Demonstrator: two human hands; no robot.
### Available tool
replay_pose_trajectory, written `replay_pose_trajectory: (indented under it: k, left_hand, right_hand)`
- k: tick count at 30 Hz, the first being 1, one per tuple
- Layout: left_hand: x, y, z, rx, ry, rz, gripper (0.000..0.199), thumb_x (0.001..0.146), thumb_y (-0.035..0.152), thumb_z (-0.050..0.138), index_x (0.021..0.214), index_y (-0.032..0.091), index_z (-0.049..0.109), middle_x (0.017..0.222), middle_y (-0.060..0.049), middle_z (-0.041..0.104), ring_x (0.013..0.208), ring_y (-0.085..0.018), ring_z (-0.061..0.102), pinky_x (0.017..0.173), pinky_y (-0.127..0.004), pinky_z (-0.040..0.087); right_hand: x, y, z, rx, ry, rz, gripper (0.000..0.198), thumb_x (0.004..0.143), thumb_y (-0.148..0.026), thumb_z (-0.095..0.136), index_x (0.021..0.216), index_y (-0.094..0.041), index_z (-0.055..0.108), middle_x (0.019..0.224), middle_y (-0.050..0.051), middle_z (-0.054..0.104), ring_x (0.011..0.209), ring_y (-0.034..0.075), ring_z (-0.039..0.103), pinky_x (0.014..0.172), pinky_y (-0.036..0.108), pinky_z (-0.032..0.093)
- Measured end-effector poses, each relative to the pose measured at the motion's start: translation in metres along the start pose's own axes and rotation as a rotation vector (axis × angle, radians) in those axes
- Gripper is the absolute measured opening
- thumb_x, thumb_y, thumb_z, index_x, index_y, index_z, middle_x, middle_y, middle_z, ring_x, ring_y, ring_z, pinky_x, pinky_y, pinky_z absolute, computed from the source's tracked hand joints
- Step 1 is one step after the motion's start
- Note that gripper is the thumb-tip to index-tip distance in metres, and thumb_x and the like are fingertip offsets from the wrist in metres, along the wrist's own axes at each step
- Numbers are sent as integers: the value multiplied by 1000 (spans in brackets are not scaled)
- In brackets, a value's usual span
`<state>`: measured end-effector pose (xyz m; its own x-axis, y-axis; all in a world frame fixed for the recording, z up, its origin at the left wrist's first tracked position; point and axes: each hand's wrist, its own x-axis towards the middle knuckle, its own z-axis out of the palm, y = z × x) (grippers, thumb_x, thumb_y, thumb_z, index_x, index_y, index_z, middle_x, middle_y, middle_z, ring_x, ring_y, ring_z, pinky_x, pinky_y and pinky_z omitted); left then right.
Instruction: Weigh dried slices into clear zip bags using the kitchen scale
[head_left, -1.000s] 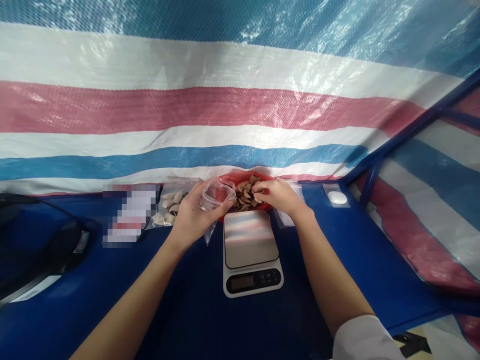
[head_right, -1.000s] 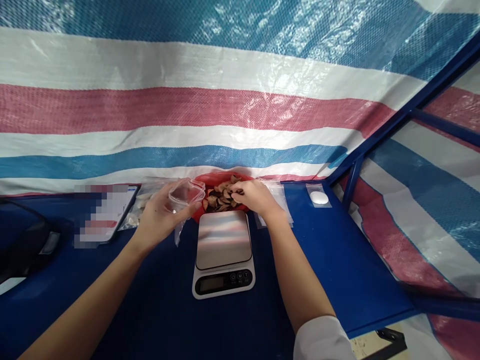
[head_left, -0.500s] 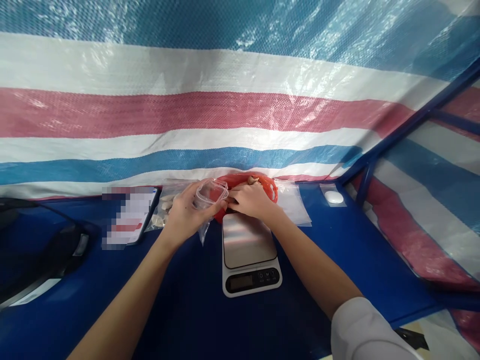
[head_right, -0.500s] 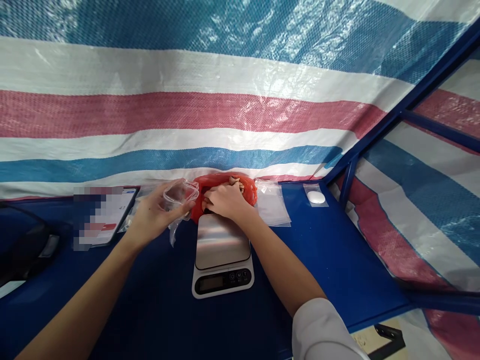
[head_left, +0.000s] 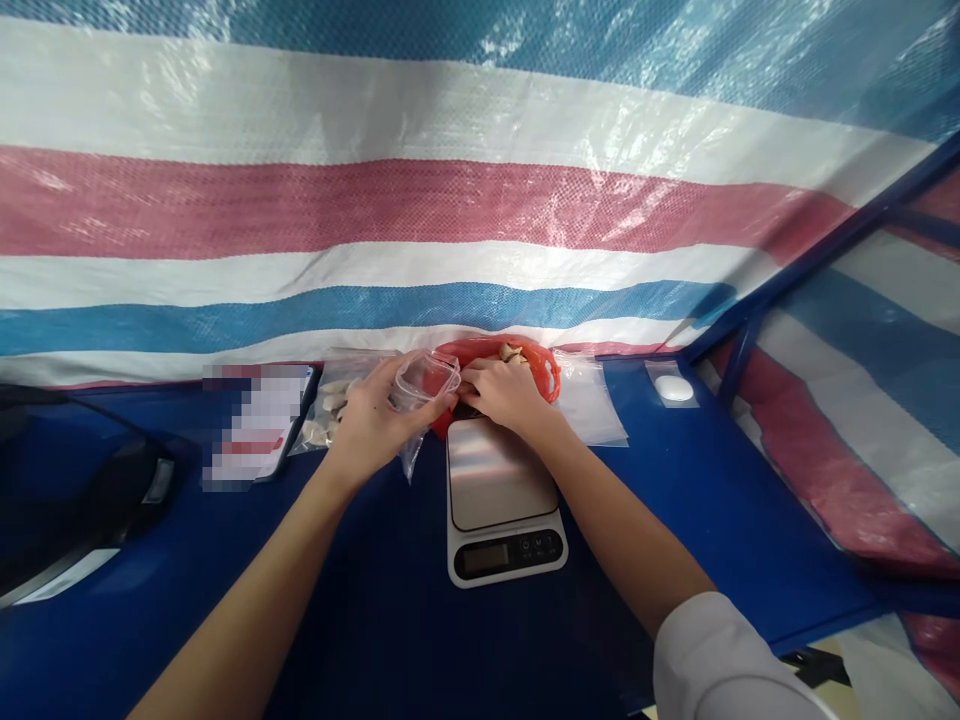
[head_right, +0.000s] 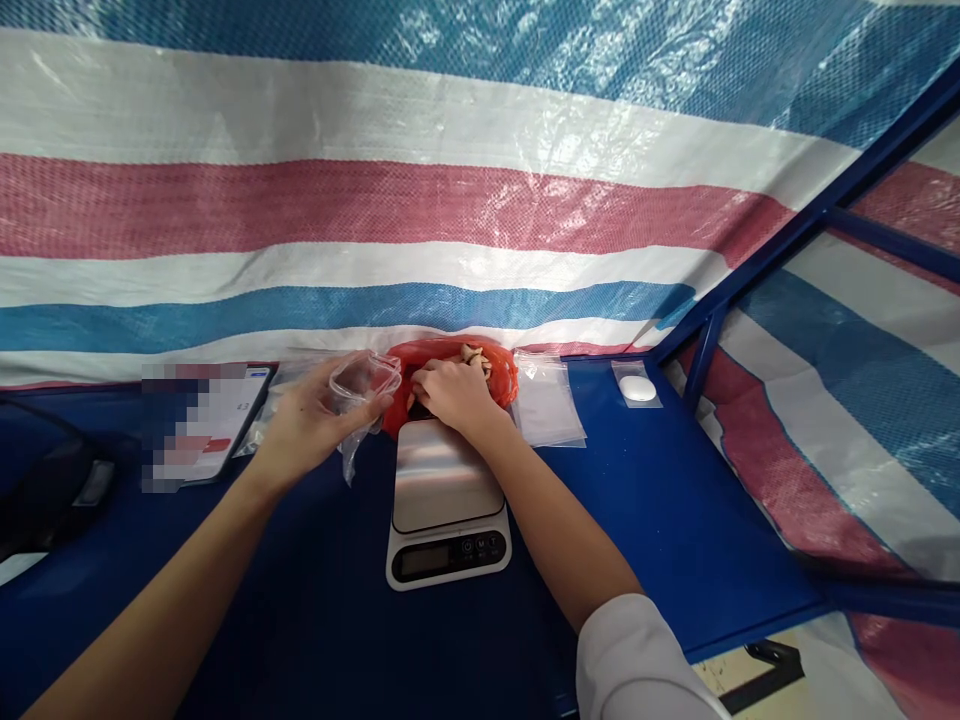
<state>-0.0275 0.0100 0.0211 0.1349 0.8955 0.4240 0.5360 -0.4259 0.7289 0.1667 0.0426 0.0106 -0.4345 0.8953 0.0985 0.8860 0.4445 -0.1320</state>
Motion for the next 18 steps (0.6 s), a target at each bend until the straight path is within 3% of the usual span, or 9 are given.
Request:
replay_pose_trajectory:
  k: [5,9,14,18]
  left_hand:
    - [-1,-1,3,-22,-8,2,58,75,60,76,122,25,68,115,-7,74,105,-28,70,99,-43,56]
    - [-2,-1,5,-34,-14,-11,60,75,59,76,123,24,67,115,-7,74,104,-28,70,98,-42,56]
    - [-2,0,5,-45,-41,-6,58,78,55,76,125,23,67,115,-9,73,105,-29,70,99,-45,55]
    - [-2,3,6,-62,-51,18,55,79,52,76,125,23,67,115,-9,74,104,-29,70,100,-47,55]
  right_hand:
    - [0,5,2,139,41,71,27,98,-35,55,112,-27,76,120,5,73,107,27,65,81,37,48]
    - [1,11,4,297,79,64,22,94,-32,63,108,-24,78,115,6,75,111,25,64,85,35,47]
    - [0,17,6,517,135,32,13,88,-25,69,91,-19,80,95,6,79,92,20,68,88,34,48]
    - [-5,24,-1,719,191,54,10,83,-26,73,85,-19,80,91,5,79,87,19,70,86,33,51]
